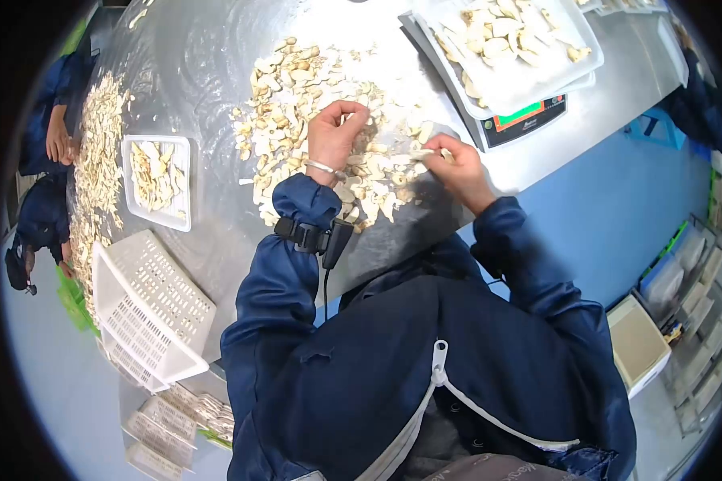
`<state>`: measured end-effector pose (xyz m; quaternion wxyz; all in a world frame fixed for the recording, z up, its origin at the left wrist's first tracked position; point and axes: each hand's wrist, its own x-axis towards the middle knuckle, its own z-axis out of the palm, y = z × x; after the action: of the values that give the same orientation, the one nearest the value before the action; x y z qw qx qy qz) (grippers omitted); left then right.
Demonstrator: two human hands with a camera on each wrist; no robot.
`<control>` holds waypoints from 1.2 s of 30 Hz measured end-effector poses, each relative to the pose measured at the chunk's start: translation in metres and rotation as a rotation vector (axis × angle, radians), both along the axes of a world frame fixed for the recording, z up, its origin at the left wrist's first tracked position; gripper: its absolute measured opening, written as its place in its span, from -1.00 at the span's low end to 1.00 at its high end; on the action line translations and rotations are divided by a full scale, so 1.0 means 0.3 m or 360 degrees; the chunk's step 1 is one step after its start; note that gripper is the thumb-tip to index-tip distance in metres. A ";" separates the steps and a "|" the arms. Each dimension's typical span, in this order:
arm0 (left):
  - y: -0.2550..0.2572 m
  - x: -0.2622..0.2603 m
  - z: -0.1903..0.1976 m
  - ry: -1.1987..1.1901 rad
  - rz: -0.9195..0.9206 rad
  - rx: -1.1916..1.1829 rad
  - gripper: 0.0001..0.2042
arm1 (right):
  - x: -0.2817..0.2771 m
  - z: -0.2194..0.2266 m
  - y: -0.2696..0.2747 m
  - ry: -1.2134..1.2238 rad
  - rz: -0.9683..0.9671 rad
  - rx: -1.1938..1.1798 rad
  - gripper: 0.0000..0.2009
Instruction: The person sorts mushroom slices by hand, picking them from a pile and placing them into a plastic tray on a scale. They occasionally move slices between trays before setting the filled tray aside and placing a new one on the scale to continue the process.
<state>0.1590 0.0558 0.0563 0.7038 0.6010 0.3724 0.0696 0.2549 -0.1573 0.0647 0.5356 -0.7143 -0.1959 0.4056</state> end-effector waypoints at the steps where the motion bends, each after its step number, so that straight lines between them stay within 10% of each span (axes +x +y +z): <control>1: -0.005 0.006 -0.018 -0.0008 -0.0038 0.0126 -0.87 | 0.021 0.027 -0.032 0.0698 -0.0061 0.0017 -0.89; 4: -0.019 0.027 -0.031 -0.0032 -0.0156 0.0512 -0.85 | 0.027 0.069 -0.078 0.1145 -0.0029 0.0413 -0.87; 9: 0.021 -0.034 0.037 -0.0478 0.0038 -0.1105 -0.89 | 0.048 0.139 -0.077 0.1191 -0.0001 0.0397 -0.83; 12: 0.020 -0.056 0.094 -0.0536 0.0078 -0.1267 -0.89 | 0.054 0.243 -0.090 0.0959 0.0131 0.0316 -0.81; 16: 0.027 0.056 0.338 -0.0348 -0.0131 -0.0301 -0.88 | 0.172 0.478 -0.069 0.0224 -0.0067 0.0793 -0.80; 20: -0.117 0.225 0.564 -0.1266 -0.0304 -0.0299 -0.57 | 0.359 0.566 0.011 -0.0647 -0.0209 0.0808 -0.70; 22: -0.087 0.236 0.498 -0.1040 -0.0572 0.0291 -0.53 | 0.369 0.574 0.016 -0.1930 -0.0018 0.0001 -0.61; 24: -0.058 0.208 0.415 -0.0717 -0.0641 0.0793 -0.56 | 0.386 0.525 -0.035 -0.2220 -0.0181 0.0117 -0.68; 29: -0.091 0.102 0.164 0.0086 -0.0781 0.0825 -0.74 | 0.115 0.392 -0.098 -0.1101 0.0139 0.0109 -0.78; 36: -0.156 0.123 0.034 0.0148 -0.1136 0.1732 -0.78 | 0.029 0.076 -0.006 -0.1280 0.0170 -0.0119 -0.59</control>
<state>0.1959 0.0091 0.0665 0.2619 0.9606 0.0914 -0.0158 0.2635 -0.1590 0.0876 0.3681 -0.8238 -0.4118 0.1279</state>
